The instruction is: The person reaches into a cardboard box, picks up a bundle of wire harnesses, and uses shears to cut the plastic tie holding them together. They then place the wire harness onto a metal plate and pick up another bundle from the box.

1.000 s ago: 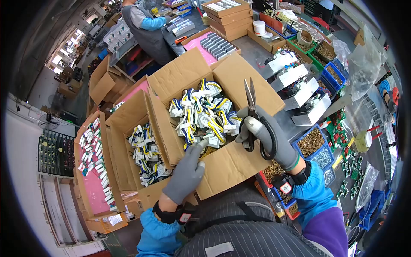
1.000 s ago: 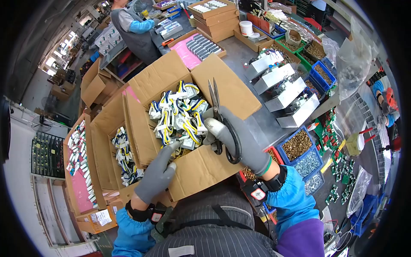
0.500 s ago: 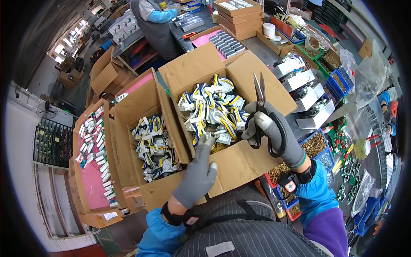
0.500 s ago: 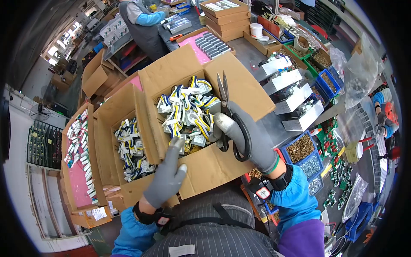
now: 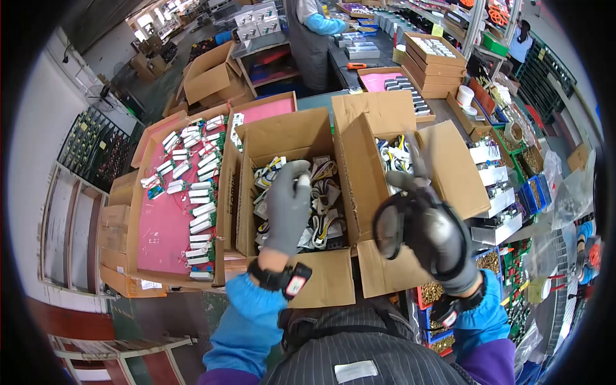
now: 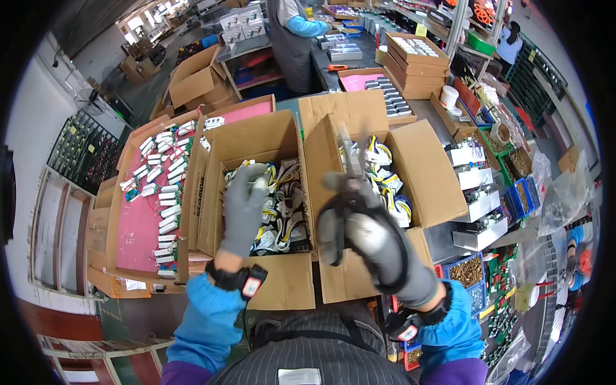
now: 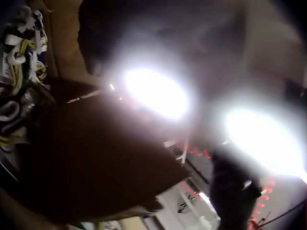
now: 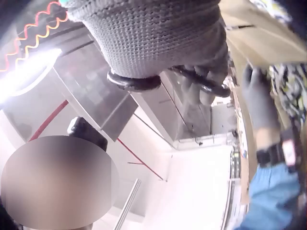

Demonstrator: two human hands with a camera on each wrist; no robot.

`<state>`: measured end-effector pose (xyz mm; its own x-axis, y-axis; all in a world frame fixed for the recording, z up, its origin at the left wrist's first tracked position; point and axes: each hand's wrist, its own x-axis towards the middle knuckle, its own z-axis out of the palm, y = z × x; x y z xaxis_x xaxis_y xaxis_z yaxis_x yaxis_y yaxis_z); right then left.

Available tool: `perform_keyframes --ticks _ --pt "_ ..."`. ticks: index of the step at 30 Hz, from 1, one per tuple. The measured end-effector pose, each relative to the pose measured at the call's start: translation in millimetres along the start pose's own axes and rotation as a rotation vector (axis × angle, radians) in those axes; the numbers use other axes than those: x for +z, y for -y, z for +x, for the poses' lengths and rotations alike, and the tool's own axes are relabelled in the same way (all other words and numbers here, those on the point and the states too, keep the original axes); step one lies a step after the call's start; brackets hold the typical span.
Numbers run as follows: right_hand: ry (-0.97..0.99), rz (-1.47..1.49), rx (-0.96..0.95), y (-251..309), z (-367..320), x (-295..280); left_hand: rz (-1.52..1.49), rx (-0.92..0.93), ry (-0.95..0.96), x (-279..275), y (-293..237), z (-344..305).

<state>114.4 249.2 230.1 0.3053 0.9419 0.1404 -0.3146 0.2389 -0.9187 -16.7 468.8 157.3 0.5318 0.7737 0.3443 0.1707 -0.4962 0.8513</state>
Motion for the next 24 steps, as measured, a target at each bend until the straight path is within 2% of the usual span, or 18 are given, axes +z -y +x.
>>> perform_keyframes --ticks 1,2,3,5,6,7,9,11,13,15,17,19,20,22,24 --pt "0.037 0.064 0.013 -4 10 15 0.167 0.161 -0.012 7 24 5" --pt "0.015 0.096 0.043 -13 19 30 0.24 0.043 0.085 13 39 7" --pt "-0.008 0.128 0.071 -25 26 44 0.282 0.056 0.148 17 54 8" --pt "-0.132 0.082 0.088 -50 34 72 0.49 -0.06 0.328 20 72 14" --pt "-0.115 -0.099 0.127 -59 40 80 0.44 -0.019 0.308 17 76 10" --pt "-0.125 -0.263 0.13 -73 46 82 0.326 -0.101 0.332 15 79 10" --pt "-0.226 -0.302 0.047 -105 58 78 0.193 -0.093 0.338 20 106 8" --pt "-0.278 -0.16 0.293 -113 60 63 0.277 0.013 0.349 9 87 4" --pt "-0.266 -0.285 0.346 -121 59 40 0.256 0.033 0.355 4 83 4" --pt "-0.232 -0.097 0.563 -111 51 28 0.251 0.029 0.365 4 82 6" --pt "-0.17 0.149 0.701 -107 54 18 0.249 0.022 0.374 3 81 6" --pt "-0.173 0.275 0.81 -112 59 9 0.274 0.04 0.345 5 84 6" --pt "-0.182 0.271 0.81 -112 60 8 0.265 0.042 0.348 5 86 7" --pt "-0.06 0.201 0.836 -111 62 8 0.292 0.017 0.357 6 86 8" --pt "-0.068 0.144 0.834 -106 66 16 0.314 0.002 0.366 7 86 9"
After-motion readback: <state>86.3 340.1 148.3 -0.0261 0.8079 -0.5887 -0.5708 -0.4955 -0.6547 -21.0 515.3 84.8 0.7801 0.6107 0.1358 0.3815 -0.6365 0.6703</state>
